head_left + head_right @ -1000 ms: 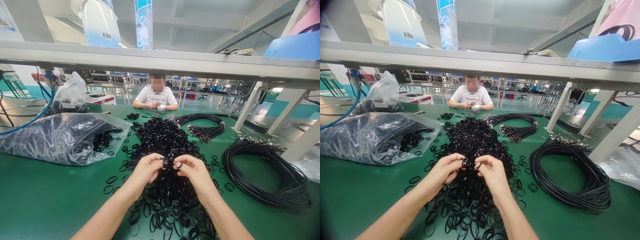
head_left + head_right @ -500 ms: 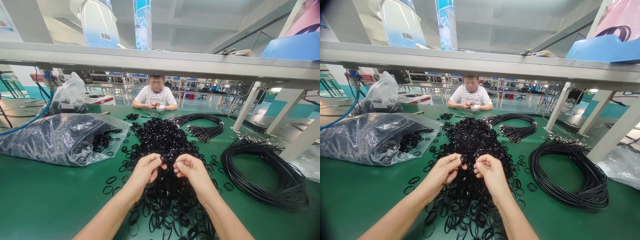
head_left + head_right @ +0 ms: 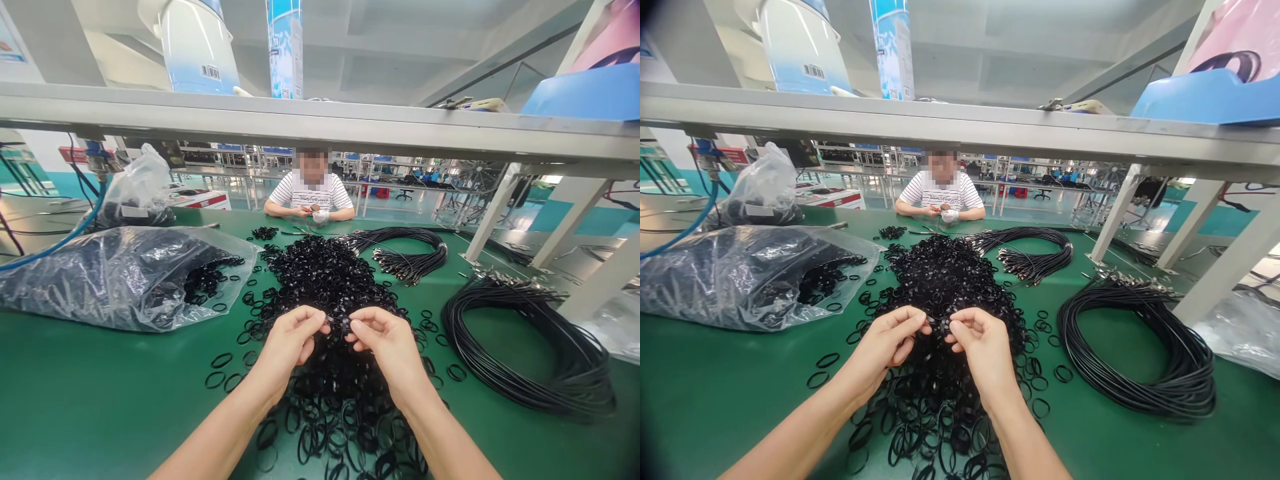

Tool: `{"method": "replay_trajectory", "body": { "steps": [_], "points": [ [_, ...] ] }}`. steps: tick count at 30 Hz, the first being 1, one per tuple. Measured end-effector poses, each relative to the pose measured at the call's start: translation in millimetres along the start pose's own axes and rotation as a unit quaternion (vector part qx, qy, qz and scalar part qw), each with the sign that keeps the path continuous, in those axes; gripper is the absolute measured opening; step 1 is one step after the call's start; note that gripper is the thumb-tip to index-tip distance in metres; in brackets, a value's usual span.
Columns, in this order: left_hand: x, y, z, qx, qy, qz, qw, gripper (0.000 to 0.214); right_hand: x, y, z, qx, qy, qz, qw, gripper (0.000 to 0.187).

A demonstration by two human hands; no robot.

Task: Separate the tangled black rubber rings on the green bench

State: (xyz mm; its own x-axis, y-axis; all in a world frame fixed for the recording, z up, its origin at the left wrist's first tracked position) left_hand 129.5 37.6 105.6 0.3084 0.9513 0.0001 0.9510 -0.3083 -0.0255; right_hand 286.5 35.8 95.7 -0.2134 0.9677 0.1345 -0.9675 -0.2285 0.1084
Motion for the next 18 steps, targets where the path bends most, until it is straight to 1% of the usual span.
{"method": "replay_trajectory", "body": {
  "steps": [2, 4, 6, 8, 11, 13, 15, 18],
  "points": [
    [0.7, -3.2, 0.9, 0.001, 0.008, -0.024, 1.0, 0.028, 1.6, -3.0, -1.3, 0.014, -0.005, -0.03, 0.999, 0.022],
    [1.9, -7.0, 1.7, 0.002, 0.018, -0.052, 0.999, 0.029, 2.8, -7.9, -2.8, 0.024, -0.016, -0.078, 0.997, 0.024],
    [3.0, -9.7, 2.1, 0.004, 0.022, -0.064, 0.998, 0.029, 3.2, -12.2, -3.6, 0.031, -0.024, -0.107, 0.993, 0.025],
    [3.6, -9.3, 2.1, 0.009, 0.009, -0.046, 0.999, 0.028, 2.9, -13.3, -3.6, 0.032, -0.021, -0.098, 0.994, 0.026],
    [2.3, -4.3, 1.9, 0.019, -0.02, -0.006, 1.0, 0.024, 0.9, -9.0, -2.6, 0.025, -0.008, -0.055, 0.998, 0.024],
    [0.7, -0.5, 1.5, 0.033, -0.027, 0.01, 0.999, 0.029, -0.7, -4.6, -2.1, 0.017, 0.001, -0.036, 0.999, 0.023],
    [-0.6, 2.5, 0.8, 0.061, -0.011, 0.022, 0.998, 0.033, -1.9, -0.7, -2.0, 0.008, 0.004, -0.025, 1.0, 0.022],
    [-1.7, 5.7, 0.1, 0.078, 0.03, 0.027, 0.996, 0.025, -2.7, 4.3, -1.8, 0.004, -0.001, -0.004, 1.0, 0.022]
  ]
}}
Point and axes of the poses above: each hand's wrist, its own x-axis towards the middle knuckle, its own y-axis out of the palm, z = x × y, the point moved 2 cm from there along x, towards the middle knuckle, and after that the axes turned 13 degrees about z, right-handed, at the moved point
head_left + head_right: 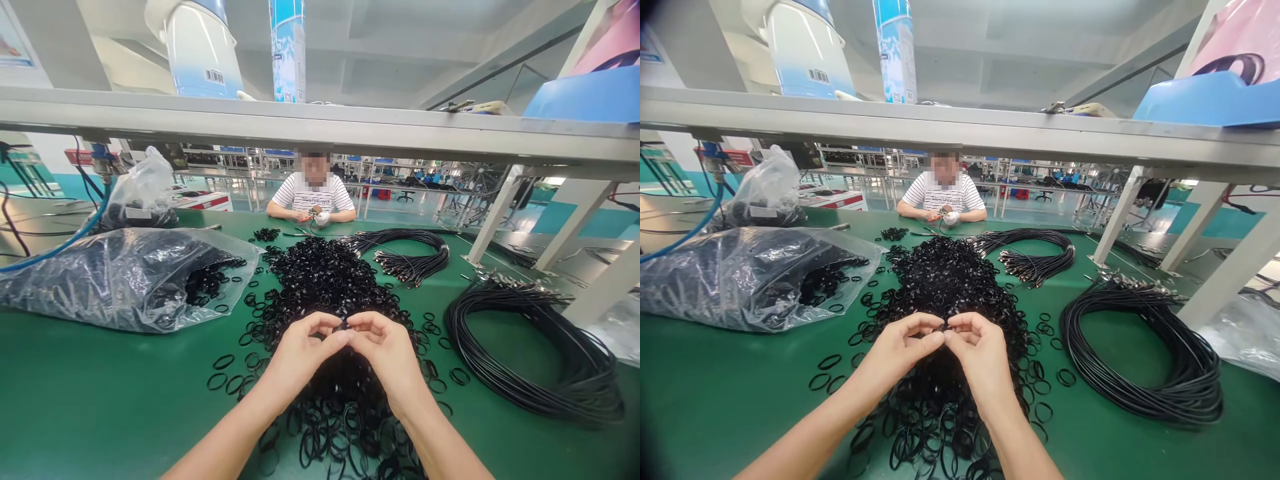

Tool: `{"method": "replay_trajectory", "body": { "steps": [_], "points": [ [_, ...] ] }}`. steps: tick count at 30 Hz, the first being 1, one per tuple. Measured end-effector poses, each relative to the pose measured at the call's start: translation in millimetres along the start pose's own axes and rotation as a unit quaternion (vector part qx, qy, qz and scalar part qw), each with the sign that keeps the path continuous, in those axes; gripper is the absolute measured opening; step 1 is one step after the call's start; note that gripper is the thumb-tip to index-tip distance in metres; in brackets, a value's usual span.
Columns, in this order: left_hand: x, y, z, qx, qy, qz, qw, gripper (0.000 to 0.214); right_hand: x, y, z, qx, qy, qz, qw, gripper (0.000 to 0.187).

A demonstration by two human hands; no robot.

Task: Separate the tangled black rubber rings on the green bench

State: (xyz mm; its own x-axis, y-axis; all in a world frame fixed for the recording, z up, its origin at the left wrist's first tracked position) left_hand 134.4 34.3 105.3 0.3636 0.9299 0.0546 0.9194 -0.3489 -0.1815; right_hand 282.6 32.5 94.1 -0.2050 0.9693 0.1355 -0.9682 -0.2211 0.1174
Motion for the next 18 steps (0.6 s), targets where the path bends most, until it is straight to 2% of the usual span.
{"method": "replay_trajectory", "body": {
  "steps": [6, 12, 15, 18],
  "points": [
    [0.0, 3.7, 3.5, -0.061, -0.032, -0.05, 0.996, 0.016, -1.2, 3.7, 1.5, 0.004, 0.0, -0.015, 1.0, 0.02],
    [2.5, -11.8, 8.7, -0.082, -0.026, -0.112, 0.99, 0.018, -0.5, -4.8, 3.6, 0.007, -0.013, -0.042, 0.999, 0.016],
    [4.5, -19.1, 8.9, -0.066, -0.04, -0.096, 0.992, 0.02, 2.4, -11.0, 3.2, 0.006, -0.013, -0.047, 0.999, 0.018],
    [3.9, -18.3, 4.3, -0.039, -0.054, -0.044, 0.997, 0.028, 4.6, -12.1, 2.8, -0.004, -0.014, -0.026, 1.0, 0.022]
  ]
}}
Point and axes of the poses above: each hand's wrist, its own x-axis towards the middle knuckle, its own y-axis out of the palm, z = x × y, the point moved 2 cm from there along x, towards the middle knuckle, and after that the axes turned 13 degrees about z, right-handed, at the moved point
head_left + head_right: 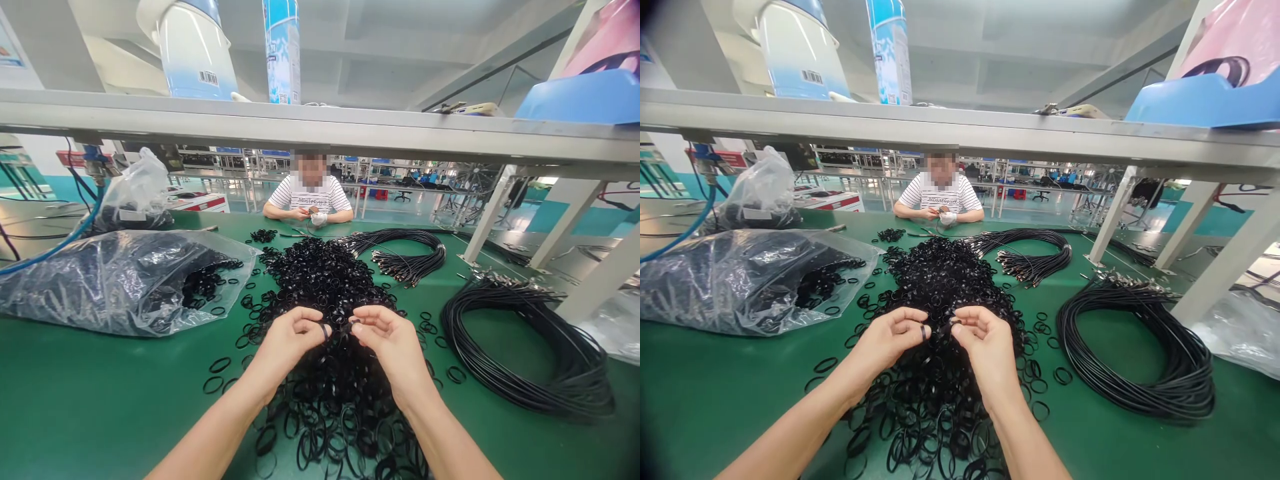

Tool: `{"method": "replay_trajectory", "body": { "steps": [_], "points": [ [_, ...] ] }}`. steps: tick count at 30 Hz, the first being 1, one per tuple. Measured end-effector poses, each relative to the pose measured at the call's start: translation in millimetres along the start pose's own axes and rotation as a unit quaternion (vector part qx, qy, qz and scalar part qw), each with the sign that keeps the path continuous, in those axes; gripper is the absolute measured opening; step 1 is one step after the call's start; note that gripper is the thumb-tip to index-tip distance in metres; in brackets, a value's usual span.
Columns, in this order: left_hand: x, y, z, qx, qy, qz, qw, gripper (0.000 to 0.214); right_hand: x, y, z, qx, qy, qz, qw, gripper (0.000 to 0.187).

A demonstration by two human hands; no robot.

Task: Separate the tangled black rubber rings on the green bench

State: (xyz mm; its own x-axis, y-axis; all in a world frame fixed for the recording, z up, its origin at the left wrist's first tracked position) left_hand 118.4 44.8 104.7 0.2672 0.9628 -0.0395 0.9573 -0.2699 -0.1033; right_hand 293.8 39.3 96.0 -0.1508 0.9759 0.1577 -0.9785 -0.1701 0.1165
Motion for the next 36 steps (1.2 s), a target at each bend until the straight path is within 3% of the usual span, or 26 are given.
{"method": "replay_trajectory", "body": {
  "steps": [4, 8, 11, 16, 24, 36],
  "points": [
    [-6.0, 9.1, -8.7, 0.031, -0.012, 0.056, 0.998, 0.028, -0.8, 3.9, -0.8, -0.025, -0.011, 0.02, 0.999, 0.023],
    [-8.8, 17.2, -8.3, 0.028, -0.018, 0.074, 0.997, 0.022, -3.8, 7.6, -2.2, -0.065, -0.013, 0.028, 0.997, 0.022],
    [-6.4, 19.3, -1.6, 0.018, 0.011, 0.066, 0.998, 0.012, -5.1, 9.5, -2.8, -0.08, -0.01, 0.027, 0.996, 0.022],
    [-3.3, 20.8, 6.9, -0.035, -0.013, 0.032, 0.999, 0.006, -4.7, 12.7, -3.1, -0.046, -0.001, 0.022, 0.999, 0.021],
    [-2.2, 8.1, 2.0, -0.096, 0.02, -0.016, 0.995, 0.018, -0.1, -0.9, -3.1, -0.044, -0.009, -0.03, 0.999, 0.017],
    [0.1, 18.6, 6.9, -0.058, 0.011, 0.045, 0.997, 0.018, -5.4, 11.5, 3.5, -0.068, 0.017, 0.073, 0.995, 0.023]
  ]
}}
Point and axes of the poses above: each hand's wrist, its own x-axis towards the middle knuckle, its own y-axis out of the palm, z = x × y, the point moved 2 cm from there along x, towards the middle knuckle, and after that the axes turned 13 degrees about z, right-handed, at the moved point
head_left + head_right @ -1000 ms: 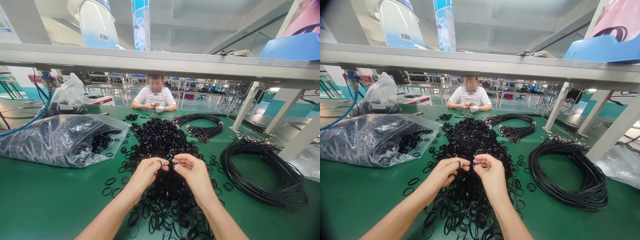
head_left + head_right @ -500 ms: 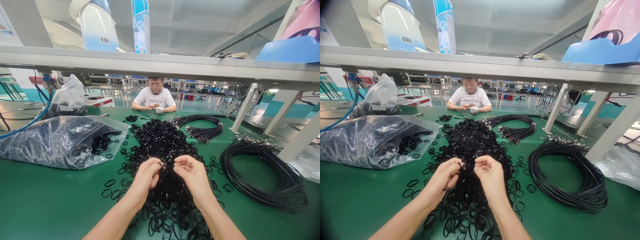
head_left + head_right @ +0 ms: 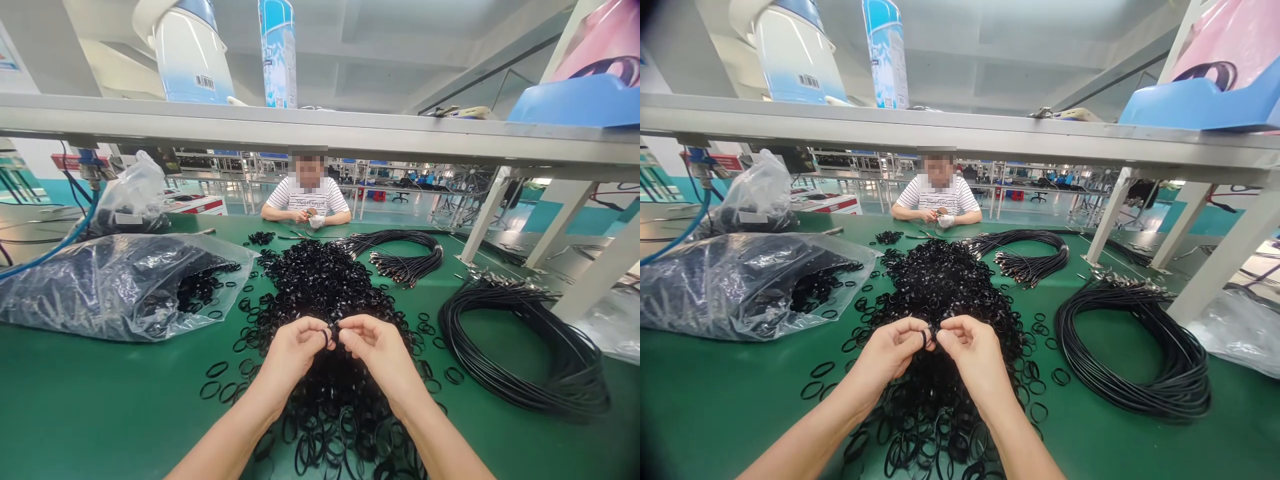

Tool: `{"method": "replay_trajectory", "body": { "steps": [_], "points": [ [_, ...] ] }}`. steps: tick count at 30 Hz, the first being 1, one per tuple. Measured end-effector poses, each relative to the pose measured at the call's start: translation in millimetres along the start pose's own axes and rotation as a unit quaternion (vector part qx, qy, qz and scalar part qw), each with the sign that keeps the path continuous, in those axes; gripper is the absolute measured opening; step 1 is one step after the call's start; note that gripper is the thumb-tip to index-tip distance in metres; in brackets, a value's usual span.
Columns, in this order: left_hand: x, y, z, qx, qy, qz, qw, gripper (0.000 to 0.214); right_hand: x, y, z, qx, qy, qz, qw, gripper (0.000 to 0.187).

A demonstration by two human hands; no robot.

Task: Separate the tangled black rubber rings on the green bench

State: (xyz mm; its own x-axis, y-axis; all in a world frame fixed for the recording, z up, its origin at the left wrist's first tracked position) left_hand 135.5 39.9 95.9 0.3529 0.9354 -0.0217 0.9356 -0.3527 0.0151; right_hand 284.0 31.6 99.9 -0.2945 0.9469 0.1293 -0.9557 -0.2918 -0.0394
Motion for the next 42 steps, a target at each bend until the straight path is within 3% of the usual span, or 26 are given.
{"method": "replay_trajectory", "body": {
  "steps": [4, 7, 9, 13, 15, 20, 22, 28, 31, 38, 42],
  "points": [
    [-0.7, -0.2, -0.8, 0.033, 0.016, 0.001, 0.999, 0.015, 0.6, 0.2, -0.3, -0.011, -0.01, 0.003, 1.0, 0.017],
    [-1.9, -5.0, -5.9, 0.058, 0.013, -0.023, 0.998, 0.012, 2.1, -8.3, -1.2, -0.063, -0.004, -0.043, 0.997, 0.011],
    [-2.8, -9.2, -10.1, 0.074, 0.008, -0.032, 0.997, 0.01, 2.5, -12.7, -1.0, -0.133, -0.006, -0.039, 0.99, 0.009],
    [-4.6, -15.2, -15.3, 0.102, 0.001, -0.029, 0.994, 0.019, -2.8, -7.9, 3.2, -0.368, -0.038, -0.024, 0.929, 0.034],
    [-5.3, -15.9, -15.8, 0.109, -0.002, -0.021, 0.994, 0.026, -7.8, 1.1, 4.2, -0.439, -0.04, -0.019, 0.897, 0.037],
    [-5.5, -12.6, -15.4, 0.098, -0.018, 0.015, 0.995, 0.017, -16.3, 25.4, -3.8, -0.477, -0.047, 0.142, 0.866, 0.026],
    [-5.6, -11.1, -15.9, 0.084, -0.022, 0.032, 0.996, 0.013, -15.4, 26.9, -7.1, -0.479, -0.047, 0.162, 0.861, 0.021],
    [-6.3, -10.6, -15.2, 0.004, -0.03, 0.054, 0.998, 0.013, -6.2, 6.7, 1.0, -0.373, -0.037, 0.021, 0.927, 0.017],
    [-3.8, -10.0, -8.4, -0.065, -0.04, 0.062, 0.995, 0.016, -4.7, -0.5, 4.9, -0.342, -0.017, -0.006, 0.939, 0.016],
    [-2.7, -7.0, -1.1, -0.134, -0.064, 0.088, 0.985, 0.024, -5.8, -2.9, 5.4, -0.435, -0.002, -0.017, 0.9, 0.012],
    [-9.7, -8.5, -13.3, 0.004, -0.051, 0.122, 0.991, 0.027, -7.9, -3.8, 10.6, -0.516, -0.04, -0.03, 0.855, 0.018]
  ]
}}
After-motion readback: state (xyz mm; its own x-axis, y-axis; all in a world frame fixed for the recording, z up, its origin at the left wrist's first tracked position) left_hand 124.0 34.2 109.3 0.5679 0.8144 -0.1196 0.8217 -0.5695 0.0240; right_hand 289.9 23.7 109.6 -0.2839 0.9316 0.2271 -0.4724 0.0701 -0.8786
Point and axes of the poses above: each hand's wrist, its own x-axis towards the middle knuckle, its own y-axis out of the palm, z = x × y, the point moved 2 cm from there along x, towards the middle knuckle, and after that the axes turned 13 degrees about z, right-handed, at the moved point
